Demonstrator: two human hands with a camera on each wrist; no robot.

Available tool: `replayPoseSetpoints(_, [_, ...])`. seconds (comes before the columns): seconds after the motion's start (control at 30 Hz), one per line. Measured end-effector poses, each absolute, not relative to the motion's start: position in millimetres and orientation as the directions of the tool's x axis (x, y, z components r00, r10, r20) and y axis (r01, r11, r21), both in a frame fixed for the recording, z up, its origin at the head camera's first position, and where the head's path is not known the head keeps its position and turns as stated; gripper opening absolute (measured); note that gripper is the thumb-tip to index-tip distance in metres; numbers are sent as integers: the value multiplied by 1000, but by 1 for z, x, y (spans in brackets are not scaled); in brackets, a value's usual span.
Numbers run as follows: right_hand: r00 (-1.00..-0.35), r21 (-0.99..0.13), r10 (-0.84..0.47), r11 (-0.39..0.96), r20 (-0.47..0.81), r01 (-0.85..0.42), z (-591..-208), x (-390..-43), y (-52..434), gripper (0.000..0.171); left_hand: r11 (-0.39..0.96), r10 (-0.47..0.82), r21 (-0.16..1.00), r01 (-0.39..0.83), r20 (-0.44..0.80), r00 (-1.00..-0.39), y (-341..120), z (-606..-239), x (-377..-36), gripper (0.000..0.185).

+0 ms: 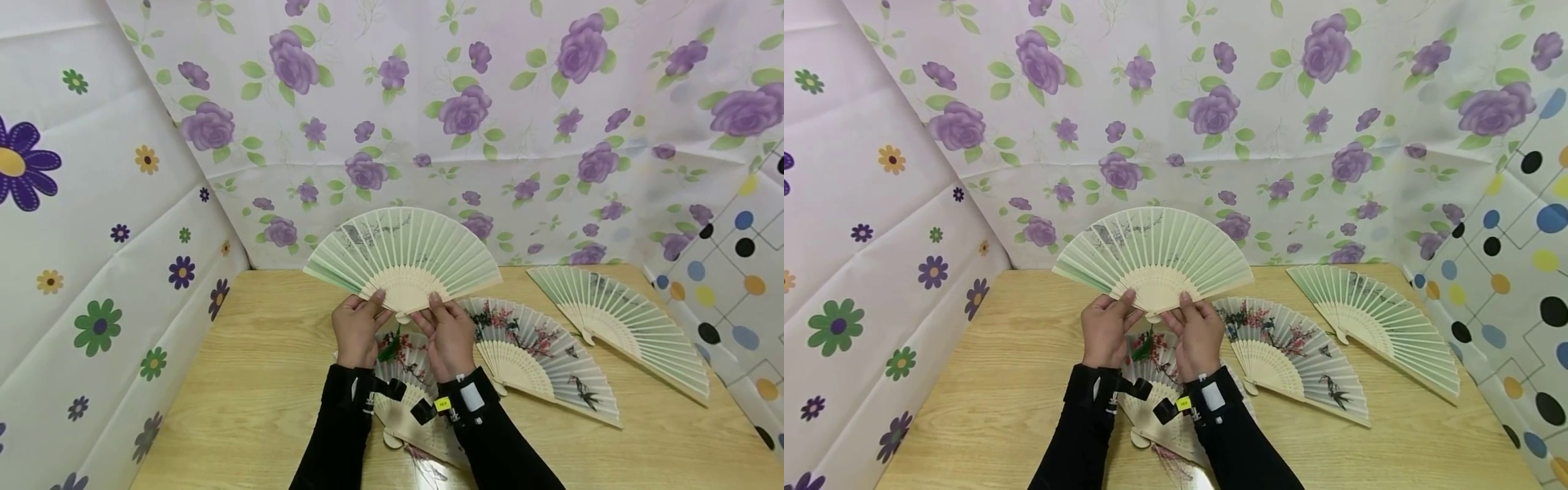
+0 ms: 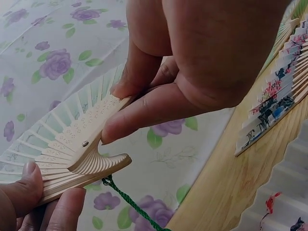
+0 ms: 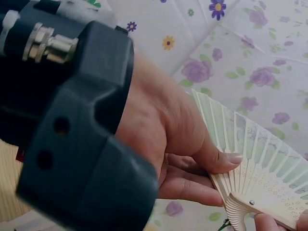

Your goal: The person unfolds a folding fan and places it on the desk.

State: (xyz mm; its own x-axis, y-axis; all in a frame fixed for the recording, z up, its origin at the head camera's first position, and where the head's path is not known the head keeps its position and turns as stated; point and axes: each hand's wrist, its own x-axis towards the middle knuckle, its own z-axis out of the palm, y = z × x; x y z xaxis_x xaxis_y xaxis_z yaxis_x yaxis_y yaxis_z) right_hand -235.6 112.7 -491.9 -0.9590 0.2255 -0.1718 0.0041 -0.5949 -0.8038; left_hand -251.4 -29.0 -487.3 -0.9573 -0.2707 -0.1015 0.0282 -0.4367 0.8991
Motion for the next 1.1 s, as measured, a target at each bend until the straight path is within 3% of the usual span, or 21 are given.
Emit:
replayPoseSetpoints(0.17, [-948, -785, 235, -620, -212, 21, -491, -237, 112, 19, -454, -275, 890, 47, -90, -957, -27, -485, -251, 4])
replayPoseSetpoints(0.37, [-940, -751, 238, -660, -245, 29, -491, -236, 110, 24, -450, -288, 891, 52, -89, -954, -25, -485, -252, 19])
replayPoseSetpoints(0.57, [-945, -761, 235, -648, -229, 23, -491, -236, 109, 22, -457, -295, 887, 66, -81, -952, -25, -486, -251, 12])
replayPoseSetpoints(0.7, [-945, -744, 232, -668, -230, 17, -490, -234, 109, 32, -465, -297, 882, 72, -79, -952, -23, -485, -250, 3])
replayPoseSetpoints(0.87, [-945, -720, 227, -694, -237, 14, -489, -234, 108, 38, -472, -297, 879, 75, -78, -952, -22, -483, -249, 18])
replayPoseSetpoints(1.1, [-956, -748, 206, -663, -210, 21, -489, -236, 110, 37, -467, -306, 881, 72, -85, -948, -26, -483, -248, 20])
